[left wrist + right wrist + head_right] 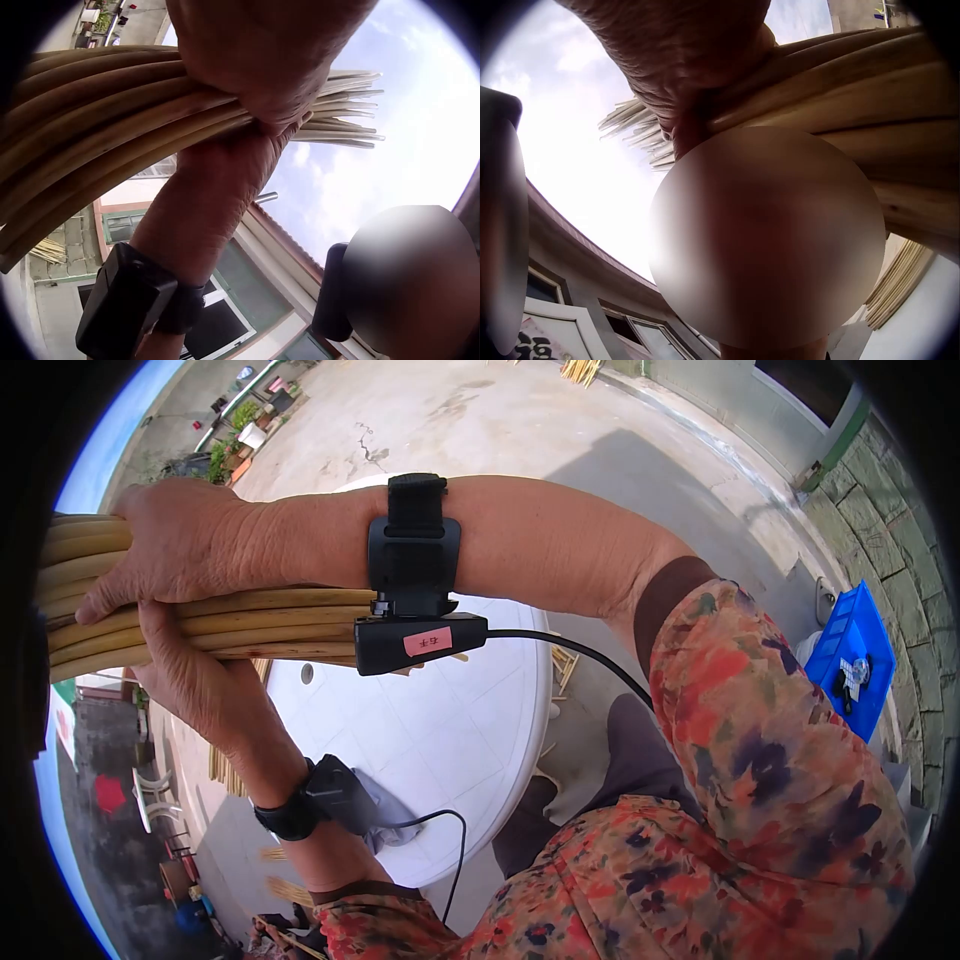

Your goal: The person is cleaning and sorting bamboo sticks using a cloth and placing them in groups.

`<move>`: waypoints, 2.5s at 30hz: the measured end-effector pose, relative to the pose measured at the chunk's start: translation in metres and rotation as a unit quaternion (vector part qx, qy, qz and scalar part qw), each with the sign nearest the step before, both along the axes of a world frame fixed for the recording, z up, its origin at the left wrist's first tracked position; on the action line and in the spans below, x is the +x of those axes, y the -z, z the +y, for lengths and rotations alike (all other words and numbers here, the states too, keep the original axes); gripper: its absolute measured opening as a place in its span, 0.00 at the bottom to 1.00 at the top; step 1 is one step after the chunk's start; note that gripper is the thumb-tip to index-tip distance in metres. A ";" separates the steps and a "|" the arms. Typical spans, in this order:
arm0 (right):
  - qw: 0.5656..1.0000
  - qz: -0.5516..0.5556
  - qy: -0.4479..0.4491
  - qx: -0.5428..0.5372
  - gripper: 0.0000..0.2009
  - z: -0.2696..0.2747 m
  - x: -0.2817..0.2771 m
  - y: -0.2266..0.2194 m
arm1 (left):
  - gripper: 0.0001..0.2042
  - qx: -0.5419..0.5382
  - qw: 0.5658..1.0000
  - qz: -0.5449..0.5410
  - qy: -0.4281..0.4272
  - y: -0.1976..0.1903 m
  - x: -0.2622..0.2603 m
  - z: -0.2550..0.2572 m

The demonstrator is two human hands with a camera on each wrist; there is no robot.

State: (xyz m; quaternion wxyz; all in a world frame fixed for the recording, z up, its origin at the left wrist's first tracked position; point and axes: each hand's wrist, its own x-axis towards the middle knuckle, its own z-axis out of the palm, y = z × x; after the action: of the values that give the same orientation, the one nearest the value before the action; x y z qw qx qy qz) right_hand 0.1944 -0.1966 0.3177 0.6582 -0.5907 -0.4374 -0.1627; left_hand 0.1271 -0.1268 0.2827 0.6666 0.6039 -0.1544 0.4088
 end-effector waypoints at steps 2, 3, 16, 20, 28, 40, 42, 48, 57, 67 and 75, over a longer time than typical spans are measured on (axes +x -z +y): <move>0.999 0.020 -0.014 0.021 0.38 0.017 0.001 0.006 | 0.24 0.020 1.000 -0.007 0.000 0.003 0.006 0.017; 0.998 0.036 -0.023 0.043 0.40 0.024 0.004 0.012 | 0.25 0.042 0.999 -0.017 0.005 0.009 0.009 0.026; 0.961 0.244 -0.103 -0.079 0.43 0.021 0.004 0.147 | 0.18 0.054 0.973 0.225 0.019 0.154 0.005 0.063; 0.954 0.274 -0.098 -0.080 0.46 0.019 0.002 0.162 | 0.14 0.064 0.962 0.265 0.025 0.169 0.002 0.055; 0.953 0.289 -0.070 -0.062 0.46 0.020 0.010 0.159 | 0.23 0.045 0.957 0.284 -0.036 0.152 0.010 0.043; 0.920 0.375 0.000 -0.114 0.39 -0.037 0.029 0.130 | 0.27 -0.177 0.911 0.349 0.129 0.110 0.031 -0.025; 0.899 0.413 0.029 -0.143 0.37 -0.060 0.037 0.137 | 0.26 -0.188 0.894 0.375 0.159 0.117 0.041 -0.045; 0.894 0.441 0.063 -0.053 0.33 -0.127 0.039 0.143 | 0.23 -0.156 0.874 0.389 0.245 0.133 0.063 -0.100; 0.882 0.457 0.095 0.058 0.27 -0.194 0.037 0.141 | 0.26 -0.048 0.868 0.407 0.280 0.123 0.075 -0.159; 0.896 0.409 0.099 0.143 0.28 -0.262 0.026 0.111 | 0.24 0.045 0.875 0.358 0.323 0.096 0.091 -0.224; 0.886 0.408 0.172 0.138 0.30 -0.277 0.051 0.112 | 0.23 0.014 0.851 0.344 0.397 0.086 0.120 -0.240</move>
State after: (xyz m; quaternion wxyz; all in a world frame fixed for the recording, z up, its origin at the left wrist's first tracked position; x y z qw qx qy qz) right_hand 0.2454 -0.4738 0.2058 0.8149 -0.5744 0.0048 -0.0770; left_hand 0.2471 -0.3670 0.1966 0.7744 0.6020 -0.1479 -0.1266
